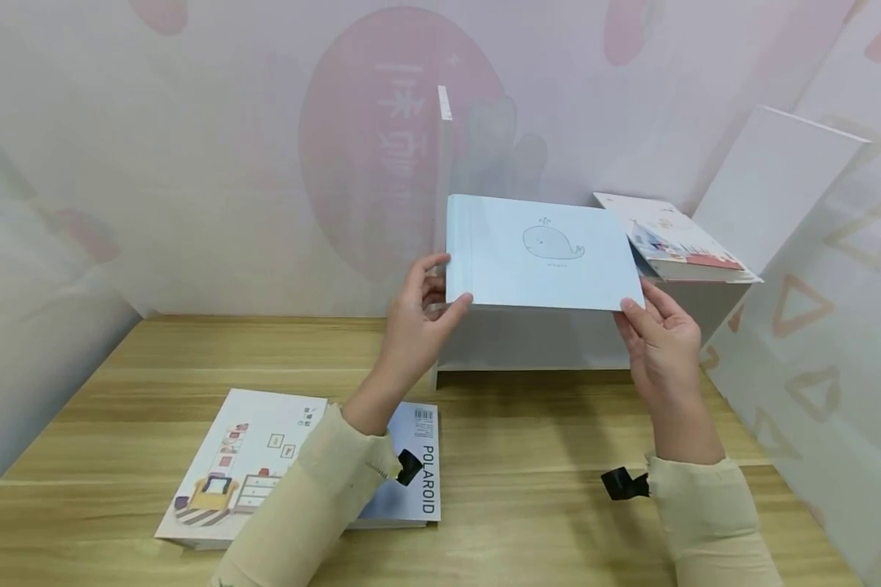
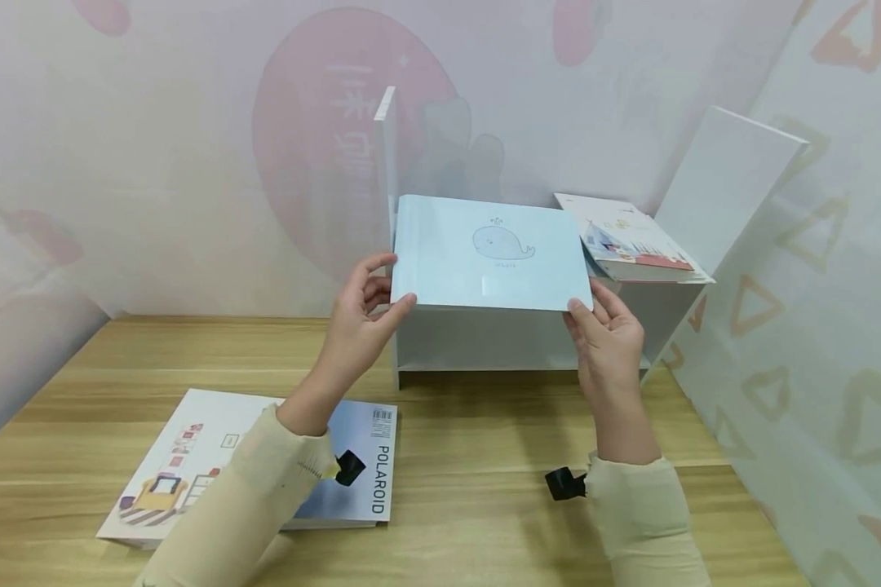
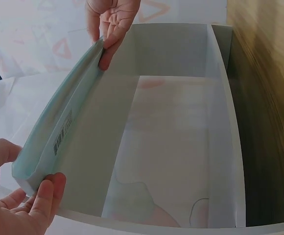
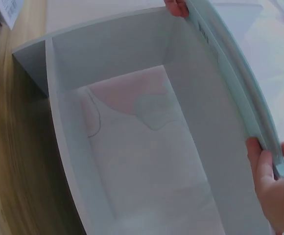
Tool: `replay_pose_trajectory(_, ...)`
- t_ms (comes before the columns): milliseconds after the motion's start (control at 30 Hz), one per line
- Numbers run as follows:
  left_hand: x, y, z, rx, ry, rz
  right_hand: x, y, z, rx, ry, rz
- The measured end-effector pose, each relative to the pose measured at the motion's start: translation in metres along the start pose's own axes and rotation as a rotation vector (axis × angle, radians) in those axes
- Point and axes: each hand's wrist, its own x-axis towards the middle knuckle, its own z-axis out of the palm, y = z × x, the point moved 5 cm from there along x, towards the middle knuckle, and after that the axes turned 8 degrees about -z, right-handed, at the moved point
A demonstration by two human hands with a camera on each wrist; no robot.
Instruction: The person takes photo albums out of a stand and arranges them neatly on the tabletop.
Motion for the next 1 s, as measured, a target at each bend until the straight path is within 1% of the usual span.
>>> replay_pose_trajectory(267,0.0,-0.007,-0.004,-0.049,-0.051,-0.028,-0.002,0.003,-0.002,0.053,-0.188,0.045)
replay_pose_trajectory(467,-0.003,-0.008,-0.005,-0.039,-0.106,-0.038,-0.005,0.002,-0.008,0.012,-0.29,0.074)
replay_pose_trajectory(567,-0.006,-0.007,-0.005,-0.028,-0.136,-0.035,-0.007,0.001,-0.011,0.0,-0.349,0.065)
replay_pose_trajectory(633,-0.006,-0.008,-0.006,-0.024,-0.151,-0.037,-0.008,0.0,-0.012,0.018,-0.385,0.043)
replay_pose_trajectory(767,-0.007,-0.006,-0.006,-0.025,-0.168,-0.036,-0.011,-0.002,-0.012,0.047,-0.421,0.006)
replay_pose_trajectory(1000,-0.013,-0.005,-0.008,-0.02,-0.186,-0.038,-0.018,-0.005,-0.013,0.079,-0.451,-0.02)
